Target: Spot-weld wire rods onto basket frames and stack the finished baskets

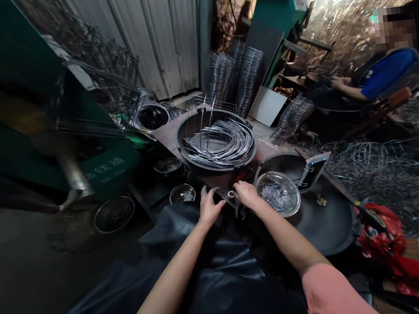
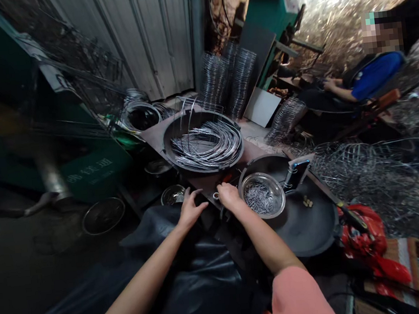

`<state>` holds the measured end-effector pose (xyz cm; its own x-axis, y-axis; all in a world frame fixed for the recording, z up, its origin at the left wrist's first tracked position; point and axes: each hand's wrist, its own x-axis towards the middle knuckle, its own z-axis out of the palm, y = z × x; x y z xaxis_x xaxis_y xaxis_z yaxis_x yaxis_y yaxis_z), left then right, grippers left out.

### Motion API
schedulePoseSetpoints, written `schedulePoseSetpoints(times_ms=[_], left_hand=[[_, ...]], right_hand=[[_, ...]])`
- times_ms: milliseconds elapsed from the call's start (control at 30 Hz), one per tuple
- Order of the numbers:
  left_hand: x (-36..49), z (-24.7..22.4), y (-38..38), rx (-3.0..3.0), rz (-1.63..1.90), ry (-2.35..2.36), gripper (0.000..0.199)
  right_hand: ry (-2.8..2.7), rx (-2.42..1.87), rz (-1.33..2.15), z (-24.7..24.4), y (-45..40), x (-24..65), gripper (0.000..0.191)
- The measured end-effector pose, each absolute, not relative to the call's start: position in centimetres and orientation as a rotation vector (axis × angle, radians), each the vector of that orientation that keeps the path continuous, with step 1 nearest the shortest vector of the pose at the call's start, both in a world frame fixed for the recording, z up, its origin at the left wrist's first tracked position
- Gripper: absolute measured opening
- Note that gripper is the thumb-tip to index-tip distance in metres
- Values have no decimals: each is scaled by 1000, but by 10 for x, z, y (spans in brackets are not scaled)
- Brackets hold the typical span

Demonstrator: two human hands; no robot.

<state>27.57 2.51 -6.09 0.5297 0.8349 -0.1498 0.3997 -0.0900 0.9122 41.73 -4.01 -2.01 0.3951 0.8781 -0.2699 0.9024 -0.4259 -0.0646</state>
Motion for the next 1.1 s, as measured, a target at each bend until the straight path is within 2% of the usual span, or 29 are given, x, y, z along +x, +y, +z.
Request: schedulePoseSetpoints(times_ms=[133, 233, 367, 433, 500, 600, 667, 900, 1100], left_hand=[[294, -72, 25, 2104, 257, 1115, 53], [304, -83, 24, 2248, 182, 1116, 56], [311, -100, 23, 2276, 165, 1114, 53], [312, -107, 23, 2270, 190, 1114, 50], [312, -112, 23, 2272, 216, 1093, 48], [314, -116, 24, 2280, 222, 1051, 41], [316, -118, 25, 2285, 218, 1043, 36], [311, -106, 24, 2323, 315, 1003, 30], [292, -72, 21, 2411, 421, 887, 31]], right_hand=[[1637, 3019, -584, -27, -45, 433, 31], [1564, 3331, -1006, -32, -54, 447, 33], [1514, 3362, -1686, -41, -67, 453, 35], [1529, 3309, -1854, -45, -70, 451, 35], [1593, 3248, -1710, -50, -68, 448, 33], [1770, 3073, -1168, -55, -61, 446, 29], [1837, 2942, -949, -58, -55, 445, 32], [2103, 2674, -823, -59, -50, 440, 39], [2491, 2335, -698, -26, -53, 439, 33]])
